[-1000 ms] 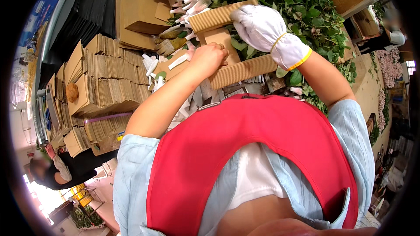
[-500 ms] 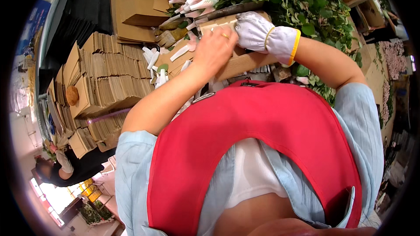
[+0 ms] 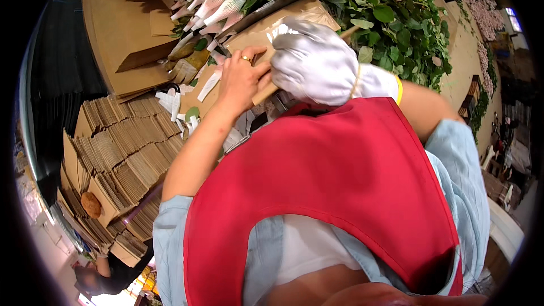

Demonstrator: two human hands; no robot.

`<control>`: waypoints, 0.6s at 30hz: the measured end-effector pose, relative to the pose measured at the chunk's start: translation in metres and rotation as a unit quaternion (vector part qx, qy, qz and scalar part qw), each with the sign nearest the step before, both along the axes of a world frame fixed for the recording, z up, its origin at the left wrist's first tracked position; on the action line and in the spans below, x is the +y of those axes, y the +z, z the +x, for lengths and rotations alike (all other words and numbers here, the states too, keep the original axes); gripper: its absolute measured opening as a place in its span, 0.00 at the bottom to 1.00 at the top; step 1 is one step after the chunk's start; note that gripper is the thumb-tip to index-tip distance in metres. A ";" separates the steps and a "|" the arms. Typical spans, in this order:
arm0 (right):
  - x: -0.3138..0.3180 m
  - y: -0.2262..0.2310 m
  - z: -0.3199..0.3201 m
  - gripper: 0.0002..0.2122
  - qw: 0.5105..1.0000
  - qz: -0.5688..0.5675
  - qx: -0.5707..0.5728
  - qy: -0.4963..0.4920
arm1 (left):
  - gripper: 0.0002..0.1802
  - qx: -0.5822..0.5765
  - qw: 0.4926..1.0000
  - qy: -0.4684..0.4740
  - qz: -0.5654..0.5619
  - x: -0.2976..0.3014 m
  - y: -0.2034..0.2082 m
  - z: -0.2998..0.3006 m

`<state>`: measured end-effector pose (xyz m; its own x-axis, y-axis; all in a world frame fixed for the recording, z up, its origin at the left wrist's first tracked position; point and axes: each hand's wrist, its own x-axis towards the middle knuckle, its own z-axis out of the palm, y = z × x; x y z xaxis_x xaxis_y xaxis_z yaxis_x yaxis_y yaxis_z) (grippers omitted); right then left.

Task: The person places several roses into a cardboard sleeve, folds the ends of the sleeve over the stems, and secures the packaging using a stapler.

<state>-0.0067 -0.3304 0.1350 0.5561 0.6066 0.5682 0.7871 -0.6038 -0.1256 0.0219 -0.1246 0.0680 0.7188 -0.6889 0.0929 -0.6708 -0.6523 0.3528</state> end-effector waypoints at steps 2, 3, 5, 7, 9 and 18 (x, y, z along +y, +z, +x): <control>0.002 0.009 0.016 0.07 0.999 0.020 0.037 0.001 | 0.16 0.118 0.989 -0.061 -0.059 0.010 0.024 0.017; 0.001 0.011 0.030 0.09 0.998 -0.028 0.051 0.037 | 0.21 0.145 0.985 -0.076 -0.056 0.015 0.028 0.024; -0.003 -0.005 0.054 0.11 0.993 -0.084 0.080 0.022 | 0.37 0.239 0.967 -0.072 -0.050 0.020 0.038 0.038; -0.005 -0.018 0.061 0.12 0.988 -0.103 0.109 -0.040 | 0.43 0.353 0.932 -0.025 -0.075 0.020 0.053 0.045; -0.002 -0.011 0.061 0.14 0.975 -0.127 0.172 -0.053 | 0.44 0.374 0.922 0.029 -0.094 0.013 0.055 0.042; -0.102 0.004 0.072 0.29 0.972 -0.182 0.151 0.019 | 0.34 0.027 0.994 0.094 -0.046 -0.025 0.011 0.007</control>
